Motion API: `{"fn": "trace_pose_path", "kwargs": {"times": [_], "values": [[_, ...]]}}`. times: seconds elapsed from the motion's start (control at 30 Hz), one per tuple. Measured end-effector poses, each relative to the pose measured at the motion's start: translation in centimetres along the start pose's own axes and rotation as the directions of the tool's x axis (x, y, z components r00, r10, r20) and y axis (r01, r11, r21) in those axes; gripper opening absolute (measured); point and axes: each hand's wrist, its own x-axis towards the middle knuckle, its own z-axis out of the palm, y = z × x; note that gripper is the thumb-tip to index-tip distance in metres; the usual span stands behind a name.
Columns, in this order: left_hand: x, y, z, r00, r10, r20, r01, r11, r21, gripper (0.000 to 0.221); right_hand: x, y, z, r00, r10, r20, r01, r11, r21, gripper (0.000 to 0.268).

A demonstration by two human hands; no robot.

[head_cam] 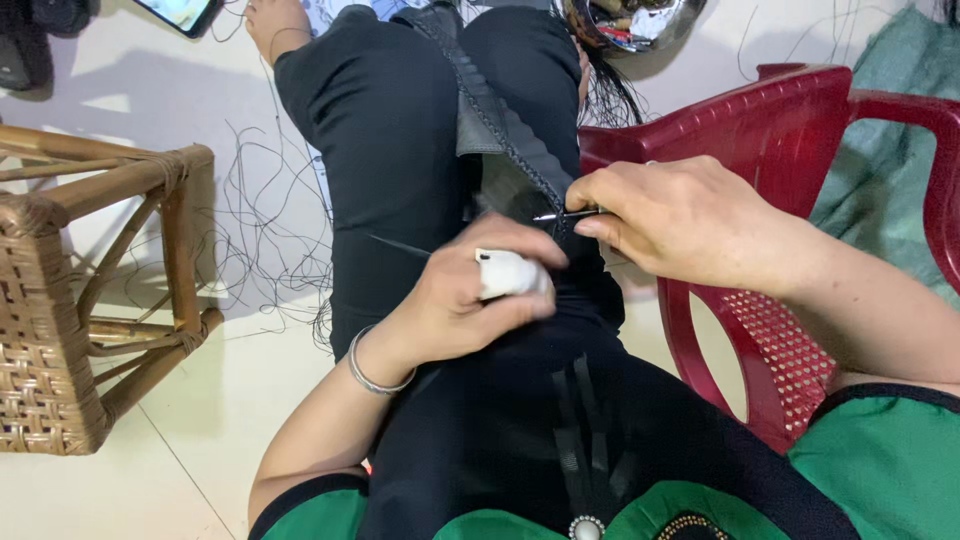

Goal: The person stitches the sole of a black sandal using a needle and thread, pulling the thread tight through each hole and using a white protector on their thumb.

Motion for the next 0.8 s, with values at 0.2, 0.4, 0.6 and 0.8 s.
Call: {"fn": "trace_pose_path", "kwargs": {"times": [0.2,0.4,0.6,0.8], "values": [[0.0,-2.0,0.4,0.954,-0.296,-0.039,0.293,0.953,-0.071,0.017,-0.5,-0.4,1.2,0.986,-0.064,-0.152,0.054,0.996,-0.075,0.02],[-0.3,-2.6,2.4,0.988,-0.131,0.081,0.081,0.888,0.452,0.041,-2.5,-0.7,1.1,0.987,-0.082,-0.135,0.037,0.952,-0.304,0.031],[0.2,-2.1,-0.9,0.985,-0.173,-0.002,0.158,0.893,0.422,0.038,-2.1,-0.1,-3.8,0.968,0.087,0.234,0.004,0.933,-0.361,0.051],[-1.1,-0.5,-5.0,0.958,-0.262,-0.117,0.286,0.843,0.455,0.04,-3.0,3.2,-5.2,0.871,0.128,0.475,0.046,0.94,-0.338,0.069]]}}
